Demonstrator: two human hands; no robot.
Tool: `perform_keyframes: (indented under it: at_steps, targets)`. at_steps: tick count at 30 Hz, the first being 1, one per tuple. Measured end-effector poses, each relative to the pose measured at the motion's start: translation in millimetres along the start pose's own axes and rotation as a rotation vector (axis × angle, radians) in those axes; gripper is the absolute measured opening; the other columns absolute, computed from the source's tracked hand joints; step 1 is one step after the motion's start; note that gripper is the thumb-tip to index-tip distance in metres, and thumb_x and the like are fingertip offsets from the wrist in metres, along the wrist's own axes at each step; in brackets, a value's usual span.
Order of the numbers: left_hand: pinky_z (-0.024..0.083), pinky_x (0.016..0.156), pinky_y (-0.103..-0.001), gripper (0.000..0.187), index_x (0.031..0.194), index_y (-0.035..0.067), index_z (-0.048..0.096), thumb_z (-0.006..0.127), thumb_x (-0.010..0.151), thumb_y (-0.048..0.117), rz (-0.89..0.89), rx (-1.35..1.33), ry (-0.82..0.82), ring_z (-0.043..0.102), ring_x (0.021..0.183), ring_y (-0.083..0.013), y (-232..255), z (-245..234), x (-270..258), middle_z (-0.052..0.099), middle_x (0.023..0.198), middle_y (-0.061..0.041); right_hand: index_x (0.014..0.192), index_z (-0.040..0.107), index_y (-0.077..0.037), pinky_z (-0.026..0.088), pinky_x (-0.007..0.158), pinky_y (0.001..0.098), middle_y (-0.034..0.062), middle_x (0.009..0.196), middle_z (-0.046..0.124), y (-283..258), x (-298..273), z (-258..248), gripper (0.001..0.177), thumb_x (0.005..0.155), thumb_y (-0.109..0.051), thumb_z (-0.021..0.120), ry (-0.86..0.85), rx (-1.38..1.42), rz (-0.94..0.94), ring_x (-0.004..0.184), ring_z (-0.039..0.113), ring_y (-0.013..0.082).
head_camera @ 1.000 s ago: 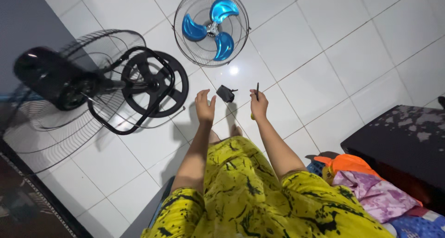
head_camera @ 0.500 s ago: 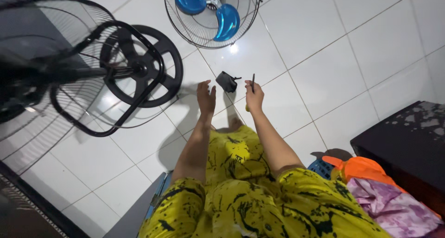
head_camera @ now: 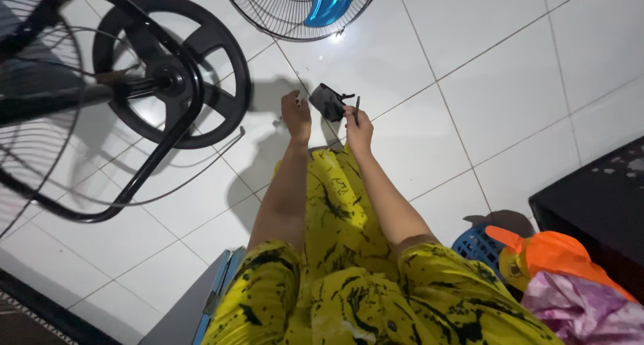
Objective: The person cleans a wall-mounted fan by wiping the front grille and blades with a cloth, then uses a screwdriver to remove the grille and continues cleaning the internal components.
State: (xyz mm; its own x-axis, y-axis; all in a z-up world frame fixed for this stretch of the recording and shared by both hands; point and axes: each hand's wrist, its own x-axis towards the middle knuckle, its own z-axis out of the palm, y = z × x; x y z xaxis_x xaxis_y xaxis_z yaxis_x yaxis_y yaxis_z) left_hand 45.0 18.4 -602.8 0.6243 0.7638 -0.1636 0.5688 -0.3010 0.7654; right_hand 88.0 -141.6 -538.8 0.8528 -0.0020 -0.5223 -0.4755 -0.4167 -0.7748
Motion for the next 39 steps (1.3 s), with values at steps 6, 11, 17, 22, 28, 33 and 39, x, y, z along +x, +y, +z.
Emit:
perform_keyframes:
  at_steps: [6,11,17,22,28,33,39]
  targets:
    - [0.053,0.085,-0.042,0.028,0.111,0.002,0.07,0.071,0.083,0.002,-0.069,0.038,0.055,0.066,0.091,-0.0317,-56.9,49.5,12.0,0.066,0.105,-0.017,0.115,0.074,-0.007,0.048,0.056,0.0241,0.0007,0.088,0.072,28.6,16.2,21.9,0.02,0.101,-0.018,0.064,-0.026,0.095,0.061,0.064,0.058,0.0061]
    - [0.053,0.085,-0.042,0.029,0.109,0.002,0.071,0.072,0.08,0.002,-0.115,0.103,0.031,0.066,0.094,-0.0318,-95.6,79.6,22.9,0.067,0.104,-0.016,0.116,0.073,-0.007,0.047,0.056,0.0233,0.0006,0.089,0.071,53.6,28.9,34.5,0.021,0.1,-0.017,0.065,-0.028,0.177,0.076,0.064,0.057,0.0054]
    - [0.055,0.083,-0.04,0.027,0.105,0.004,0.072,0.074,0.078,0.003,-0.272,0.128,0.016,0.065,0.091,-0.0291,-124.5,108.9,42.0,0.067,0.1,-0.014,0.116,0.076,-0.007,0.044,0.056,0.0231,0.0009,0.078,0.067,77.3,36.5,38.7,0.021,0.099,-0.019,0.071,0.003,0.064,0.045,0.061,0.055,0.006]
    - [0.054,0.082,-0.041,0.026,0.104,0.004,0.073,0.075,0.078,0.004,-0.171,0.149,0.067,0.065,0.09,-0.0295,-142.6,127.8,52.1,0.067,0.098,-0.014,0.115,0.075,-0.008,0.045,0.054,0.0221,-0.0037,0.079,0.068,91.2,40.9,37.5,0.021,0.097,-0.018,0.07,-0.004,0.119,0.114,0.06,0.056,0.0048]
    - [0.054,0.078,-0.042,0.026,0.104,0.004,0.074,0.074,0.077,0.005,-0.207,0.123,0.076,0.066,0.084,-0.0303,-160.8,141.6,64.2,0.067,0.093,-0.016,0.116,0.076,-0.007,0.044,0.055,0.0219,-0.0043,0.074,0.063,95.3,51.0,51.4,0.021,0.098,-0.016,0.07,-0.006,0.145,0.092,0.062,0.054,0.0039]
    - [0.054,0.079,-0.042,0.015,0.1,0.003,0.073,0.073,0.086,0.007,-0.143,0.061,0.112,0.067,0.086,-0.0315,-166.1,149.2,69.4,0.069,0.093,-0.015,0.115,0.076,-0.006,0.042,0.056,0.0212,-0.0054,0.072,0.06,86.9,53.7,58.3,0.02,0.099,-0.016,0.069,-0.015,0.16,0.069,0.062,0.052,0.0033]
    - [0.054,0.079,-0.043,0.014,0.096,0.002,0.071,0.071,0.083,0.005,-0.182,0.089,0.082,0.067,0.087,-0.0357,-164.6,157.1,79.7,0.068,0.094,-0.018,0.114,0.076,-0.006,0.04,0.055,0.0213,-0.0047,0.073,0.062,78.6,54.0,62.6,0.019,0.099,-0.016,0.069,-0.002,0.15,0.082,0.06,0.051,0.0036]
